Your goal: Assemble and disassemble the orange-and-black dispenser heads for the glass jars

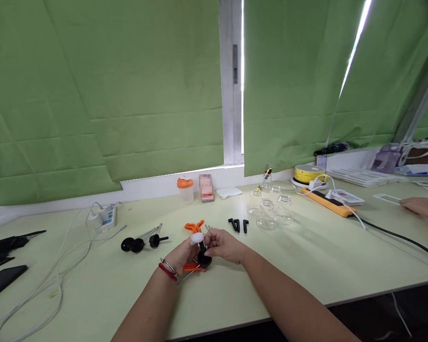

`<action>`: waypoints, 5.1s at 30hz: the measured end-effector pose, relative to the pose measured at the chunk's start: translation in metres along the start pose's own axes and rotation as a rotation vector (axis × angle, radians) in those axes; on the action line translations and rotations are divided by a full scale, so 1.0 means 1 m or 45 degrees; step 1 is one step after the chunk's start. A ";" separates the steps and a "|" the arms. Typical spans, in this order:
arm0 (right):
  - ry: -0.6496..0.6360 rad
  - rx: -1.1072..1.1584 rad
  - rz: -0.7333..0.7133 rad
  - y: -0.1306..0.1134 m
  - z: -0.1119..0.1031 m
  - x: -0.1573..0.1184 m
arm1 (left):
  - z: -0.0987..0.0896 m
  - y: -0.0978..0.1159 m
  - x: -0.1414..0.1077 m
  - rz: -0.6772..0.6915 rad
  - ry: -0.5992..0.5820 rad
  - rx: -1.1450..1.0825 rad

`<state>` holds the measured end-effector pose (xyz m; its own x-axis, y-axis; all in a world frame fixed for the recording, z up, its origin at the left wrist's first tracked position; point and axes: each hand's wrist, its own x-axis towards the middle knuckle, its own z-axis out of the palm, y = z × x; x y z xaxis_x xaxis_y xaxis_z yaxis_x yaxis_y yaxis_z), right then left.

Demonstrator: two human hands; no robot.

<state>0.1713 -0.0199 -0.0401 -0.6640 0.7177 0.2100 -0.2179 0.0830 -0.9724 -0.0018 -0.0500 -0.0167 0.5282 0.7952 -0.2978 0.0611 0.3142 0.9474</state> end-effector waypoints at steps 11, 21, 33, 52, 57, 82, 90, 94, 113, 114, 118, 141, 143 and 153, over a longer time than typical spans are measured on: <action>-0.017 0.012 0.006 0.001 0.000 0.001 | -0.001 0.000 0.000 -0.019 0.000 -0.008; -0.032 -0.021 0.013 0.003 -0.002 0.001 | 0.002 0.001 -0.001 -0.008 0.031 -0.005; -0.025 0.023 0.007 0.001 0.000 0.001 | 0.003 0.004 -0.002 -0.008 0.043 0.024; 0.062 0.028 0.037 -0.004 0.001 -0.002 | 0.002 0.002 -0.001 0.004 -0.028 -0.009; 0.053 0.002 0.020 -0.002 -0.001 -0.001 | 0.003 0.003 0.000 0.006 -0.041 0.003; 0.106 0.073 0.036 -0.003 -0.004 -0.001 | 0.008 0.011 -0.005 -0.077 0.030 0.068; 0.110 0.088 0.050 -0.001 -0.005 0.000 | 0.006 0.010 -0.004 -0.069 0.017 0.036; 0.096 0.080 0.041 0.001 -0.005 0.000 | 0.006 0.009 -0.002 -0.047 -0.009 0.014; 0.052 0.018 -0.022 -0.007 -0.003 -0.003 | 0.007 0.008 -0.003 -0.027 0.014 0.006; 0.051 0.016 -0.023 -0.007 -0.003 -0.003 | 0.007 0.008 -0.003 -0.029 0.019 0.012; 0.050 0.017 -0.021 -0.008 -0.003 -0.003 | 0.008 0.009 -0.004 -0.051 0.037 0.025; 0.013 0.074 -0.080 -0.006 -0.002 -0.003 | 0.004 0.008 -0.006 -0.036 -0.009 -0.111; 0.015 0.064 -0.109 -0.006 -0.001 -0.004 | 0.001 0.008 -0.006 -0.028 -0.074 -0.184; 0.347 0.026 -0.144 -0.002 -0.007 0.001 | -0.012 0.000 0.001 0.438 -0.051 -0.863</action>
<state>0.1763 -0.0149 -0.0390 -0.4184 0.8643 0.2791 -0.2957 0.1609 -0.9416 -0.0111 -0.0433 -0.0187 0.4543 0.8906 0.0182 -0.6395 0.3119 0.7026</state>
